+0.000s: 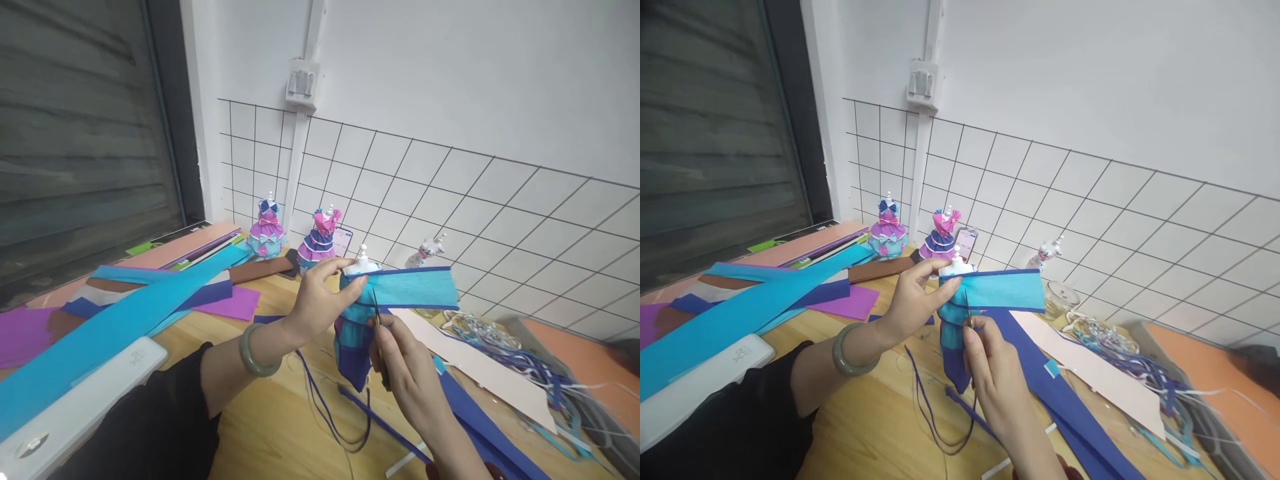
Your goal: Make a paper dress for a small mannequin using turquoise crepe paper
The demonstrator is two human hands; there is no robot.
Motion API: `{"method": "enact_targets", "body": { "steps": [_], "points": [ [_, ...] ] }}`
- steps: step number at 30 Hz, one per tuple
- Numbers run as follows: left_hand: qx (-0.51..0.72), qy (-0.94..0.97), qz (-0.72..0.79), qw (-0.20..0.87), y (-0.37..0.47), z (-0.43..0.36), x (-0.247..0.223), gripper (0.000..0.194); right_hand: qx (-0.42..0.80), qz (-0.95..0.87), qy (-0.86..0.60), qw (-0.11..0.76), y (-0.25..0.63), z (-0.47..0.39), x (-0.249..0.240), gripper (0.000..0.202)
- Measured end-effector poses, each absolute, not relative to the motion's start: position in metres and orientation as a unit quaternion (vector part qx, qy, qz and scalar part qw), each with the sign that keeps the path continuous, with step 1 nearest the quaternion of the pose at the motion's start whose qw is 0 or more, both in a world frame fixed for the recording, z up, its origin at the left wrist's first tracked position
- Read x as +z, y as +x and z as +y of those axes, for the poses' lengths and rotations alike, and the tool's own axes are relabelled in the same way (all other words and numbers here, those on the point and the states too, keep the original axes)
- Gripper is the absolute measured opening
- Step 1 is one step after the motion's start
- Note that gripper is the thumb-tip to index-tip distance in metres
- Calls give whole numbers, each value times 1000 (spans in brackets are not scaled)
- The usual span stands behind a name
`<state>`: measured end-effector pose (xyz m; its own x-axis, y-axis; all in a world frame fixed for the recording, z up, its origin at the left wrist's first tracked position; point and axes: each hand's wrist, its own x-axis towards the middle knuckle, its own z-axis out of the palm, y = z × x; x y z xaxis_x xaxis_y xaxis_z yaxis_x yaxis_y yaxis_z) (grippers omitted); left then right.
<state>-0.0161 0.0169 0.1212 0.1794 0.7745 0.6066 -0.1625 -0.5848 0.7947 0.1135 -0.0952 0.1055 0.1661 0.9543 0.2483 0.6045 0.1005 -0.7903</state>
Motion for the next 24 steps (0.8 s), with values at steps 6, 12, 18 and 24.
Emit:
{"method": "enact_targets", "body": {
  "steps": [6, 12, 18, 24],
  "points": [
    [600, 644, 250, 403, -15, 33, 113, 32, 200, -627, -630, 412, 134, -88, 100, 34],
    [590, 670, 275, 357, -11, 44, 107, 27, 220, -479, -564, 636, 164, -69, 94, 35],
    [588, 738, 202, 261, -10, 28, 110, 17, 289, -418, -496, 704, 175, -68, 103, 40],
    [576, 761, 181, 238, -13, 20, 116, 13, 175, -374, -577, 705, 171, -83, 108, 41]
  ]
}}
